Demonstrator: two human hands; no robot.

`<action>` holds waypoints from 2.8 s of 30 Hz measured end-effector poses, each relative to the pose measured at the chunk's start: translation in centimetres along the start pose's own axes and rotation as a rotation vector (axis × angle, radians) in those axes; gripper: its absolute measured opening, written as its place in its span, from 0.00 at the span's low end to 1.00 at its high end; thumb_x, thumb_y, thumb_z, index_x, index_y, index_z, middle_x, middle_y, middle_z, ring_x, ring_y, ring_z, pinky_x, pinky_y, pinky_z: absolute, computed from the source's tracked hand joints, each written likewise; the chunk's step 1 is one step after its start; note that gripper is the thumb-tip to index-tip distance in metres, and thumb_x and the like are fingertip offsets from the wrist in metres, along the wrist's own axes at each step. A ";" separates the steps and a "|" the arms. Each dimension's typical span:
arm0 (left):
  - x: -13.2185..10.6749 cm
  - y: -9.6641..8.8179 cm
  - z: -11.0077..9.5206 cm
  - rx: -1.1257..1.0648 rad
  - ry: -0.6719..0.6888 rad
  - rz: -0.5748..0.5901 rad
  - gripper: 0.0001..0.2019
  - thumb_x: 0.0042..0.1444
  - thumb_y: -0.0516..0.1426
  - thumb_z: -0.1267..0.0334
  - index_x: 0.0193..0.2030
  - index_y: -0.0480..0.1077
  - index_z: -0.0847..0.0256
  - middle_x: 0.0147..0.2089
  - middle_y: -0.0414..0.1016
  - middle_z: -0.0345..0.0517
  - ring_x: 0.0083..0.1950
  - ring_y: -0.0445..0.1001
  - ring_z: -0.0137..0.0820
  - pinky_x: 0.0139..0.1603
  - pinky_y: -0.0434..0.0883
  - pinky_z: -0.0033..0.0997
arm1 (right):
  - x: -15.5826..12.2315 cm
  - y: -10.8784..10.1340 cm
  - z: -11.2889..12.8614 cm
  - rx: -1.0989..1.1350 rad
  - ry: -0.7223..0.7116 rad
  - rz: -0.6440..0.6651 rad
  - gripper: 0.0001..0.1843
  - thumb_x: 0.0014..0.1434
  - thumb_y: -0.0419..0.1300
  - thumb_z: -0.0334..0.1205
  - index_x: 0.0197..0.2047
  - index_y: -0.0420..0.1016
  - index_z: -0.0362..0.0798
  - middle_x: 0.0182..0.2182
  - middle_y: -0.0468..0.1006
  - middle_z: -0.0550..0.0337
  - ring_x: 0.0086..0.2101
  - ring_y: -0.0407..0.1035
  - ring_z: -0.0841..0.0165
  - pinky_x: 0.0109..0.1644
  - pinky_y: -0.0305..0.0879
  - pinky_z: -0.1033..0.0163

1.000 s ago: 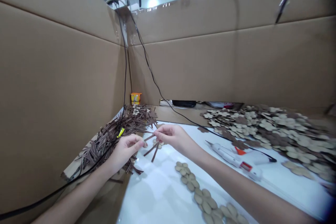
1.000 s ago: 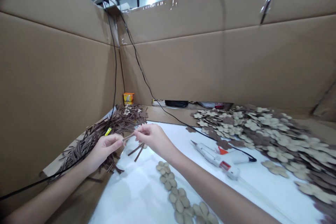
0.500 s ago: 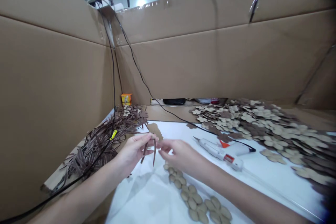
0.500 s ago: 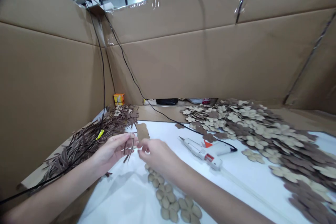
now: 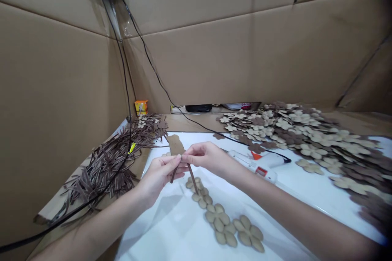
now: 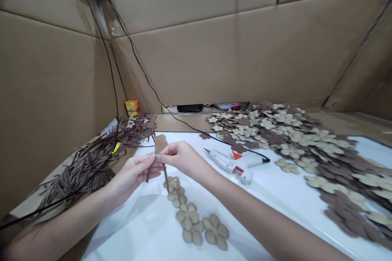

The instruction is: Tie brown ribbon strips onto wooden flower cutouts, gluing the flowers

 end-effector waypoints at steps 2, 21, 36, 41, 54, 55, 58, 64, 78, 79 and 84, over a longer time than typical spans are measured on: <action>-0.1 -0.1 0.0 0.045 0.011 -0.002 0.16 0.50 0.60 0.54 0.39 0.77 0.65 0.39 0.77 0.53 0.44 0.72 0.34 0.48 0.67 0.31 | 0.0 -0.1 0.0 0.028 -0.002 -0.023 0.13 0.46 0.62 0.46 0.27 0.74 0.43 0.25 0.77 0.59 0.27 0.70 0.70 0.33 0.64 0.66; -0.4 -0.5 0.8 0.087 0.005 -0.077 0.16 0.45 0.62 0.53 0.32 0.77 0.66 0.32 0.77 0.51 0.34 0.72 0.31 0.35 0.67 0.27 | -0.5 0.1 -0.9 0.094 0.144 -0.126 0.16 0.45 0.61 0.50 0.24 0.74 0.44 0.21 0.74 0.62 0.25 0.66 0.71 0.30 0.59 0.66; 0.2 -1.2 -0.9 0.314 0.234 -0.048 0.14 0.50 0.59 0.55 0.30 0.77 0.66 0.31 0.77 0.45 0.35 0.72 0.32 0.39 0.66 0.28 | -1.1 1.2 -1.5 0.416 0.142 -0.103 0.13 0.45 0.65 0.48 0.30 0.78 0.47 0.31 0.77 0.60 0.36 0.68 0.68 0.46 0.58 0.60; 0.4 -1.6 0.1 0.176 0.189 -0.051 0.12 0.49 0.61 0.58 0.31 0.76 0.66 0.32 0.77 0.47 0.37 0.73 0.34 0.43 0.68 0.33 | -1.5 2.2 -1.8 0.509 0.175 -0.071 0.14 0.46 0.64 0.48 0.32 0.78 0.46 0.34 0.76 0.57 0.38 0.68 0.67 0.47 0.59 0.59; -0.2 -1.4 -0.3 0.210 0.178 -0.080 0.10 0.50 0.60 0.60 0.30 0.77 0.67 0.32 0.78 0.49 0.37 0.74 0.32 0.44 0.70 0.32 | -0.8 1.3 -1.6 0.278 0.178 -0.013 0.17 0.50 0.60 0.52 0.36 0.75 0.48 0.34 0.75 0.59 0.35 0.67 0.69 0.40 0.61 0.63; -0.3 -1.4 -0.3 0.228 0.173 -0.088 0.10 0.49 0.61 0.60 0.29 0.77 0.67 0.32 0.78 0.49 0.36 0.74 0.32 0.44 0.70 0.32 | -0.7 0.9 -1.6 0.238 0.173 -0.024 0.16 0.49 0.61 0.52 0.34 0.75 0.47 0.33 0.75 0.60 0.34 0.67 0.69 0.39 0.61 0.63; -0.4 -1.4 -0.2 0.265 0.158 -0.106 0.10 0.48 0.61 0.60 0.28 0.77 0.67 0.31 0.78 0.48 0.36 0.75 0.33 0.44 0.70 0.32 | -0.3 0.4 -1.4 0.161 0.160 -0.017 0.17 0.44 0.64 0.52 0.26 0.74 0.45 0.24 0.73 0.62 0.28 0.64 0.71 0.33 0.57 0.65; -0.4 -1.2 -0.2 0.305 0.175 -0.091 0.11 0.49 0.61 0.59 0.30 0.77 0.67 0.32 0.79 0.49 0.37 0.75 0.34 0.43 0.70 0.32 | -0.3 0.3 -1.3 0.119 0.145 0.002 0.17 0.44 0.64 0.51 0.25 0.74 0.43 0.21 0.71 0.63 0.25 0.60 0.73 0.30 0.53 0.66; -0.9 2.2 2.7 -0.326 -0.196 0.372 0.17 0.58 0.50 0.56 0.36 0.73 0.69 0.34 0.76 0.53 0.40 0.75 0.39 0.47 0.68 0.43 | -1.0 3.0 0.7 0.356 -0.025 0.210 0.14 0.51 0.61 0.49 0.28 0.69 0.47 0.18 0.68 0.68 0.21 0.62 0.75 0.33 0.59 0.65; -1.1 2.3 2.7 -0.362 -0.203 0.400 0.15 0.58 0.51 0.57 0.35 0.73 0.67 0.33 0.76 0.50 0.39 0.75 0.39 0.46 0.69 0.44 | -1.1 3.2 0.9 0.386 -0.046 0.239 0.13 0.52 0.61 0.49 0.28 0.68 0.47 0.20 0.69 0.67 0.22 0.63 0.74 0.33 0.59 0.65; -1.1 2.2 2.2 -0.383 -0.139 0.423 0.09 0.52 0.59 0.59 0.31 0.71 0.65 0.27 0.71 0.42 0.33 0.74 0.35 0.39 0.71 0.42 | -1.3 3.2 1.7 0.398 -0.150 0.264 0.13 0.53 0.61 0.48 0.28 0.69 0.46 0.31 0.70 0.63 0.30 0.65 0.73 0.39 0.60 0.64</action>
Point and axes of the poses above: each hand's wrist, its own x-axis towards the middle knuckle, its own y-axis out of the palm, z = x × y, the point moved 9 cm from there along x, towards the middle knuckle
